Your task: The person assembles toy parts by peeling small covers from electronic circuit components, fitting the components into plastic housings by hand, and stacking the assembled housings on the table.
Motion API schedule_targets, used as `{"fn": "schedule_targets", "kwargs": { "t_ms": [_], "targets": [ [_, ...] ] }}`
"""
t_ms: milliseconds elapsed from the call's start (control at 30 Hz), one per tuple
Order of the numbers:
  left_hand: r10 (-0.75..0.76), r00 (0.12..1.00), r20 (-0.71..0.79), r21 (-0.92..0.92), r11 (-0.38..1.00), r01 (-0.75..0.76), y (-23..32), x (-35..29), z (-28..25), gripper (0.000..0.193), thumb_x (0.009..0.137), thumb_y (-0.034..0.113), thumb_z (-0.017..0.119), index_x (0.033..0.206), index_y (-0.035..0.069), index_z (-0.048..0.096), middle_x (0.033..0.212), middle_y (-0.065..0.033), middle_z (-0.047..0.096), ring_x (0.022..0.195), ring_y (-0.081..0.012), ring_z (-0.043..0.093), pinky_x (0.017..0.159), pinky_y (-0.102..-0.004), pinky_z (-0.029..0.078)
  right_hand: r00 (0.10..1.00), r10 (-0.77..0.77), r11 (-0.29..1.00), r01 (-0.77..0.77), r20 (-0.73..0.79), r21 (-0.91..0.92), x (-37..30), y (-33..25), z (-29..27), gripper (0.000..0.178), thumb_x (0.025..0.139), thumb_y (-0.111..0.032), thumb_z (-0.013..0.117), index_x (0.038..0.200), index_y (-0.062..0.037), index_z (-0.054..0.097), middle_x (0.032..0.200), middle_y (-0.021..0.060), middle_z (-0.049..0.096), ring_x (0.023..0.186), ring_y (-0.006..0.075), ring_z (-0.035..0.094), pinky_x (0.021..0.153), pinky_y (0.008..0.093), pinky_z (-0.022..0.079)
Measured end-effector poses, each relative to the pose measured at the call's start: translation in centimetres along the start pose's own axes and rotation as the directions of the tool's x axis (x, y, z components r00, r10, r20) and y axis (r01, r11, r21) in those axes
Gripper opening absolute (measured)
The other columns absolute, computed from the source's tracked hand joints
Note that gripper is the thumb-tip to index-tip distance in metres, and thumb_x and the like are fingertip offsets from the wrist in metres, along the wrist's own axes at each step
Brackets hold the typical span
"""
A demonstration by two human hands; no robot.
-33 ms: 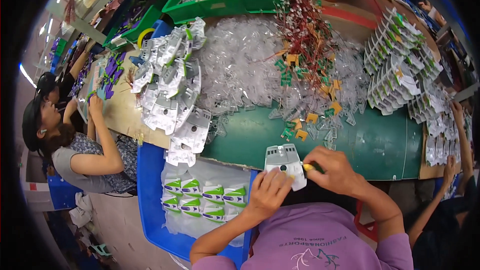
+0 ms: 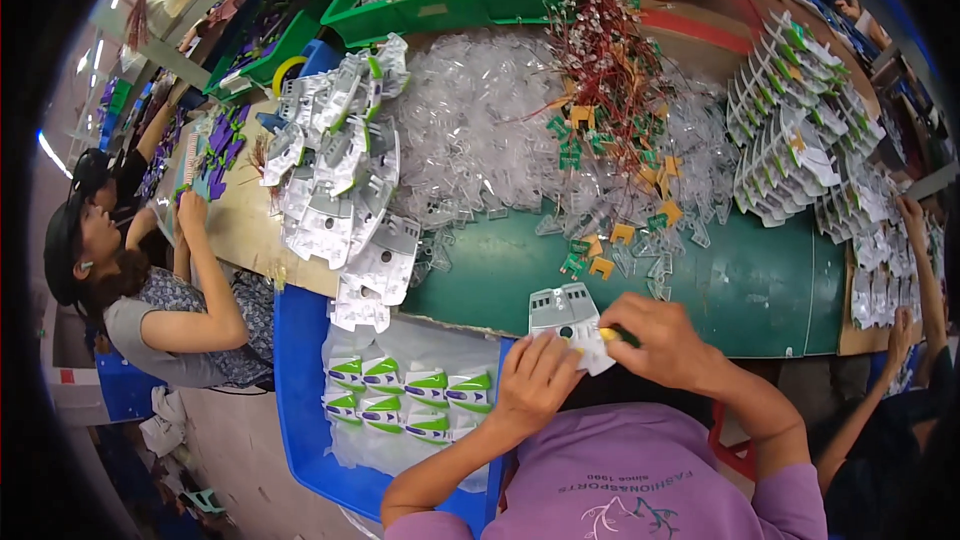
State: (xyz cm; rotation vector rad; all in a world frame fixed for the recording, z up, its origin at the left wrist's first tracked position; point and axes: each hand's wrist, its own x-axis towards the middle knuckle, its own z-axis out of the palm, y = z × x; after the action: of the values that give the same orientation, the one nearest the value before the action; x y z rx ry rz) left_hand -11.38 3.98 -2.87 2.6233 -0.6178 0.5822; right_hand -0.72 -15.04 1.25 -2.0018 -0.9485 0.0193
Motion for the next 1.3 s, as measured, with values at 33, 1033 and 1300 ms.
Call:
{"fn": "schedule_targets", "kwargs": {
  "t_ms": [33, 1033, 1300],
  "targets": [
    [-0.046, 0.999, 0.003, -0.036, 0.998, 0.046, -0.1, -0.1, 0.4, 0.039, 0.07, 0.015, 0.078, 0.105, 0.003, 0.065, 0.106, -0.0128, 0.061, 0.105, -0.0309, 0.06, 0.091, -0.0445, 0.047, 0.998, -0.035, 0.996, 0.04, 0.061, -0.084, 0.2, -0.3, 0.4, 0.018, 0.075, -0.007, 0.07, 0.091, -0.0034, 0.061, 0.081, 0.0105, 0.06, 0.063, 0.026, 0.058, 0.054, 0.0373, 0.048],
    [-0.308, 0.95, -0.056, -0.364, 0.892, 0.268, -8.1, 10.1, 3.6, 0.031, 0.078, 0.002, 0.074, 0.104, 0.0, 0.057, 0.096, -0.0162, 0.061, 0.09, -0.0364, 0.06, 0.077, -0.0407, 0.049, 0.959, -0.013, 0.907, 0.131, 0.284, -0.399, -1.6, -0.9, 0.5, 0.017, 0.074, -0.003, 0.062, 0.091, -0.0008, 0.058, 0.089, 0.0088, 0.053, 0.072, 0.0235, 0.061, 0.057, 0.0381, 0.05],
    [-0.232, 0.96, 0.157, -0.361, 0.891, 0.275, -5.4, 3.9, -2.0, 0.032, 0.078, 0.002, 0.076, 0.104, 0.0, 0.057, 0.099, -0.0157, 0.063, 0.089, -0.0343, 0.061, 0.078, -0.0408, 0.048, 0.961, 0.007, 0.914, 0.105, 0.276, -0.391, -2.1, -0.6, -0.5, 0.017, 0.076, -0.004, 0.061, 0.093, -0.0027, 0.058, 0.09, 0.0078, 0.053, 0.073, 0.0228, 0.061, 0.056, 0.0384, 0.049]
  ]
}}
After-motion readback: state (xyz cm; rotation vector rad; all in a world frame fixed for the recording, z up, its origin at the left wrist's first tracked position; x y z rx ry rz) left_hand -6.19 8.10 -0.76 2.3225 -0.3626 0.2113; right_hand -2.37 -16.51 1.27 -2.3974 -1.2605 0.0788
